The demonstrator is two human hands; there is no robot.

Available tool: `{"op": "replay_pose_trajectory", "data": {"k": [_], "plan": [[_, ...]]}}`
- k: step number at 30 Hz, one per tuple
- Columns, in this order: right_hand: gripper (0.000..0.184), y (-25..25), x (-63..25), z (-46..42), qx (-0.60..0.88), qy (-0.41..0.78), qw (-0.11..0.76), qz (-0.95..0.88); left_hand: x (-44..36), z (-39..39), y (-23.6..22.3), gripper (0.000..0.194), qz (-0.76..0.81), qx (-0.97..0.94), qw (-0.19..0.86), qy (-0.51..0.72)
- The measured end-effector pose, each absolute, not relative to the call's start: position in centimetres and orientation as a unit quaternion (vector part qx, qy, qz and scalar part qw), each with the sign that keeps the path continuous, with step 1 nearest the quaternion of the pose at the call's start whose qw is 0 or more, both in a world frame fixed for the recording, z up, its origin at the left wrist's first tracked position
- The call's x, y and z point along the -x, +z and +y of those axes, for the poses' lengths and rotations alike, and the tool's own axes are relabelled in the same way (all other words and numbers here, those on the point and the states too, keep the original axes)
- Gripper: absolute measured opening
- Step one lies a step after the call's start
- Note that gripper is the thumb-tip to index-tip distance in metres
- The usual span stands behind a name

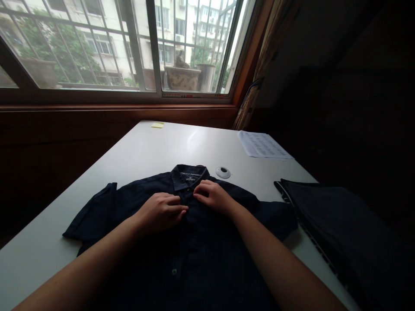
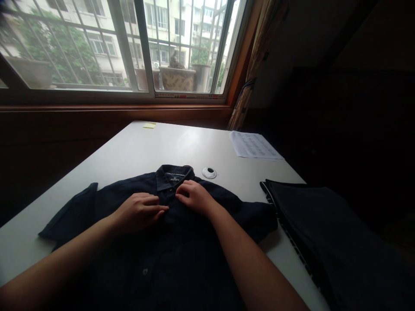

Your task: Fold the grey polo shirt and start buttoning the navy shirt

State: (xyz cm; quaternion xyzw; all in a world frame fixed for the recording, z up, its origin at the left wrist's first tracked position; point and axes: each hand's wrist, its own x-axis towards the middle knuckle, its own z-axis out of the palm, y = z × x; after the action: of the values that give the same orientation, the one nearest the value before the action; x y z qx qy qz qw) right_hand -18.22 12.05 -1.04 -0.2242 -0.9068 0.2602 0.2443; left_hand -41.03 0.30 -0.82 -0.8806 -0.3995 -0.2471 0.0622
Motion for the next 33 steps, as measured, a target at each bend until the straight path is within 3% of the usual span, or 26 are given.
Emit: {"op": "replay_pose_trajectory", "data": {"k": [7, 33], "plan": [[0.001, -1.08, 18.28, 12.03, 0.226, 0.259, 0.243, -0.907, 41.16, 0.42, -1.03, 0.029, -0.42, 0.879, 0.062, -0.219], [0.002, -1.31, 18.16, 12.15, 0.225, 0.258, 0.242, -0.908, 41.02, 0.28, -0.91, 0.021, -0.402, 0.879, 0.019, -0.255]]}}
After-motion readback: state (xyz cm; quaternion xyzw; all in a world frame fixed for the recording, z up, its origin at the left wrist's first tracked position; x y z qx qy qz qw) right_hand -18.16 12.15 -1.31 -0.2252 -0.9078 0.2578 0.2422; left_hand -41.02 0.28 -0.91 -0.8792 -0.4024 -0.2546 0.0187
